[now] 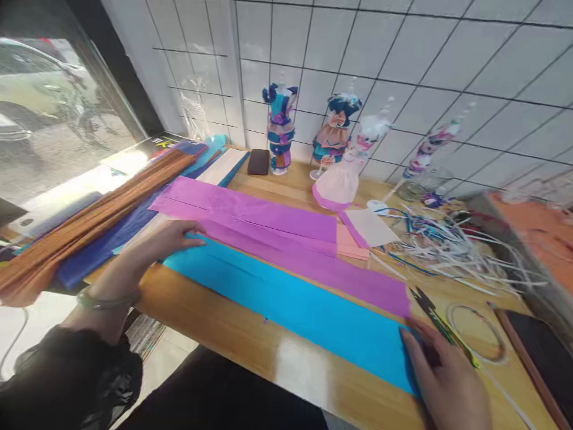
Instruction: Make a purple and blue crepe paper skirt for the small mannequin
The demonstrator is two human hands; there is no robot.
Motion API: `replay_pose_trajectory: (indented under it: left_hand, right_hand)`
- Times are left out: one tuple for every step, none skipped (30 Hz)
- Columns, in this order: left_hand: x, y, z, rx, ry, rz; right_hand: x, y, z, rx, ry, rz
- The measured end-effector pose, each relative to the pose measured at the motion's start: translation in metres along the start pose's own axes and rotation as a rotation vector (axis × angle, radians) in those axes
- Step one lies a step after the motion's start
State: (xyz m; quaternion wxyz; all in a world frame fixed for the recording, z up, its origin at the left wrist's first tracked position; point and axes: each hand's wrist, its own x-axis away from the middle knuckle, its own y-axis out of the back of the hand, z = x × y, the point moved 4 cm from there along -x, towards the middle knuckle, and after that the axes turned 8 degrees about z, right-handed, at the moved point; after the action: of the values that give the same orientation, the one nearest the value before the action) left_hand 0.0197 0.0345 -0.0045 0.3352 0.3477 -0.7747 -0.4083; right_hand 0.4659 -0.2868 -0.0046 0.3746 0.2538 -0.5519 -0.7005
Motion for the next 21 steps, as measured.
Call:
replay_pose_trajectory:
  left_hand:
    - [0.0,0.0,-0.001,0.006,-0.003,0.001]
    - [0.0,0.001,-0.002,0.012,-0.005,0.001]
    - [0.001,0.001,-0.003,0.017,-0.005,0.002]
    - [0.0,0.001,-0.003,0.019,-0.001,0.002]
    - [0.0,0.001,-0.003,0.017,0.007,0.002]
    - [0.0,0.001,-0.002,0.017,0.015,0.001]
    - [0.0,0.001,-0.001,0.018,0.023,0.0]
    - [-0.001,0.001,0.0,0.021,0.03,-0.001]
    - [-0.001,0.0,0.001,0.025,0.033,-0.002]
    - [-0.002,0.0,0.002,0.027,0.035,-0.002]
    - [-0.003,0.0,0.003,0.028,0.035,-0.005]
    - [-0.003,0.0,0.004,0.023,0.033,-0.011]
    - [-0.002,0.0,0.004,0.009,0.03,-0.022]
    - [-0.002,0.001,0.003,-0.018,0.022,-0.037]
    - [0.0,0.002,0.0,-0.063,0.009,-0.056]
    - [0.002,0.003,-0.004,-0.124,-0.011,-0.08]
    - [0.005,0.004,-0.009,-0.197,-0.039,-0.109]
    - [0.008,0.004,-0.017,-0.278,-0.07,-0.147]
    - [0.012,0.003,-0.025,-0.355,-0.107,-0.185]
    - [0.016,0.002,-0.034,-0.426,-0.135,-0.235]
    - [0.02,0.0,-0.043,-0.49,-0.168,-0.282]
  right_hand:
    - [0.0,0.001,0.001,-0.003,0.018,-0.019]
    - [0.0,0.002,0.002,-0.007,0.035,-0.038]
    - [0.001,0.002,0.002,-0.012,0.051,-0.058]
    - [0.001,0.002,0.002,-0.017,0.066,-0.076]
    - [0.001,0.002,0.001,-0.028,0.082,-0.099]
    - [0.001,0.001,0.0,-0.037,0.095,-0.12]
    - [0.002,0.0,-0.001,-0.043,0.107,-0.133]
    - [0.002,-0.001,-0.002,-0.049,0.118,-0.145]
    - [0.003,-0.002,-0.003,-0.055,0.13,-0.155]
    - [0.003,-0.004,-0.004,-0.058,0.141,-0.161]
    - [0.004,-0.005,-0.005,-0.059,0.149,-0.167]
    - [0.004,-0.006,-0.005,-0.057,0.156,-0.171]
    - [0.004,-0.007,-0.006,-0.051,0.161,-0.176]
    - [0.004,-0.008,-0.005,-0.035,0.168,-0.185]
    - [0.004,-0.008,-0.005,-0.007,0.183,-0.202]
    - [0.004,-0.008,-0.003,0.033,0.21,-0.228]
    - [0.005,-0.008,0.0,0.086,0.248,-0.259]
    - [0.006,-0.007,0.004,0.153,0.288,-0.293]
    - [0.007,-0.006,0.008,0.23,0.33,-0.321]
    - [0.008,-0.005,0.013,0.307,0.376,-0.337]
    - [0.009,-0.004,0.02,0.378,0.424,-0.339]
